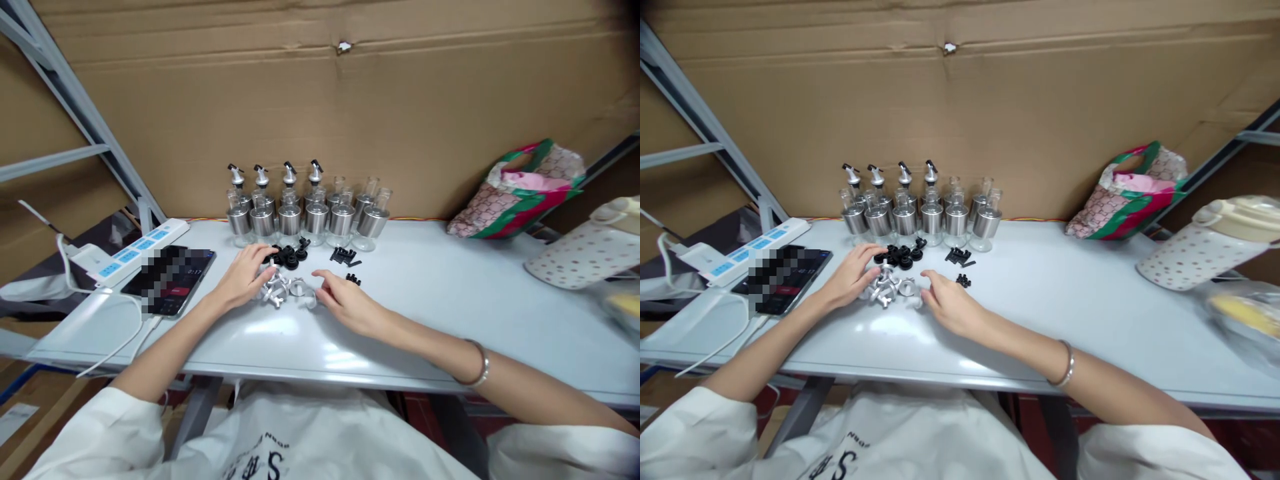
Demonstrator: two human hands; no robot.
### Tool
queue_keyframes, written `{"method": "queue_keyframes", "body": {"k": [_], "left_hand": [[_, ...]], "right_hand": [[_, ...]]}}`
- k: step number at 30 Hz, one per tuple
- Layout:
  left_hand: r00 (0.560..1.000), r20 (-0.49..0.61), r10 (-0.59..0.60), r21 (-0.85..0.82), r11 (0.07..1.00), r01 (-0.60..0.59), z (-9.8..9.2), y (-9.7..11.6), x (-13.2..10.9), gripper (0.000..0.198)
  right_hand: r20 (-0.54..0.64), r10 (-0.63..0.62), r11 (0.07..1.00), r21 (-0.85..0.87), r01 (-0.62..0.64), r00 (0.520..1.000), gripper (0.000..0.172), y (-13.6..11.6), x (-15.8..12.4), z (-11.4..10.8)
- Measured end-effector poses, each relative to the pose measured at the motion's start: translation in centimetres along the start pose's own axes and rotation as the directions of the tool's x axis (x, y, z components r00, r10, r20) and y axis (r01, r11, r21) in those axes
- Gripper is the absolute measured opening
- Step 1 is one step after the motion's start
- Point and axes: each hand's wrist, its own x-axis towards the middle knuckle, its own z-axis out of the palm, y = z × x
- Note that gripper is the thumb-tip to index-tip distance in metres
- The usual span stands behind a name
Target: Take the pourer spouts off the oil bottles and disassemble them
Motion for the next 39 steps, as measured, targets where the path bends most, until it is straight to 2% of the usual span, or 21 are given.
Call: {"method": "queue_keyframes", "body": {"k": [3, 7, 10, 14, 18, 23, 25, 28, 30, 33, 39], "left_hand": [[0.995, 0.070, 0.072, -0.021, 0.997, -0.071, -0.1, 0.3, -0.4, 0.048], [0.974, 0.148, 0.172, -0.035, 0.985, -0.169, 0.5, 1.2, -0.3, 0.048], [0.967, 0.182, 0.180, -0.007, 0.983, -0.182, 1.1, 1.7, -0.2, 0.043], [0.972, 0.172, 0.162, 0.060, 0.983, -0.174, 1.6, 2.2, -0.2, 0.033], [0.971, 0.164, 0.176, 0.026, 0.983, -0.183, 1.5, 2.5, -0.3, 0.026], [0.957, 0.197, 0.212, -0.012, 0.977, -0.214, 1.0, 2.6, -0.4, 0.022], [0.953, 0.206, 0.222, -0.020, 0.975, -0.223, 0.9, 2.5, -0.4, 0.021], [0.947, 0.215, 0.239, -0.036, 0.971, -0.237, 0.8, 2.4, -0.5, 0.021], [0.947, 0.210, 0.242, -0.050, 0.970, -0.237, 0.8, 2.4, -0.5, 0.024], [0.952, 0.204, 0.227, -0.073, 0.974, -0.216, 0.6, 2.5, -0.4, 0.033], [0.954, 0.189, 0.232, -0.112, 0.970, -0.214, 0.6, 2.6, -0.4, 0.044]], "right_hand": [[-0.010, -0.033, 0.999, -0.011, 0.033, 0.999, 0.038, -0.5, 0.1, 0.2], [-0.029, -0.124, 0.992, -0.042, 0.123, 0.992, 0.028, 0.3, 0.2, 0.5], [-0.073, -0.136, 0.990, 0.018, 0.138, 0.988, 0.027, 1.1, 0.3, 0.7], [-0.121, -0.104, 0.979, 0.162, 0.123, 0.987, 0.027, 1.2, 0.3, 0.7], [-0.119, -0.025, 0.935, 0.347, 0.065, 0.993, 0.022, 1.1, 0.3, 0.6], [-0.124, -0.042, 0.969, 0.237, 0.071, 0.991, 0.015, 1.1, 0.3, 0.5], [-0.104, -0.025, 0.954, 0.294, 0.055, 0.994, 0.013, 1.2, 0.4, 0.6], [-0.023, 0.041, 0.849, 0.527, -0.023, 0.999, 0.016, 1.5, 0.8, 0.7], [-0.008, 0.062, 0.796, 0.603, -0.044, 0.998, 0.020, 1.6, 0.9, 0.8], [-0.022, 0.026, 0.806, 0.592, -0.008, 0.999, 0.024, 1.7, 0.9, 0.8], [0.050, -0.091, 0.857, 0.513, 0.052, 0.995, 0.042, 1.3, 0.5, 0.6]]}}
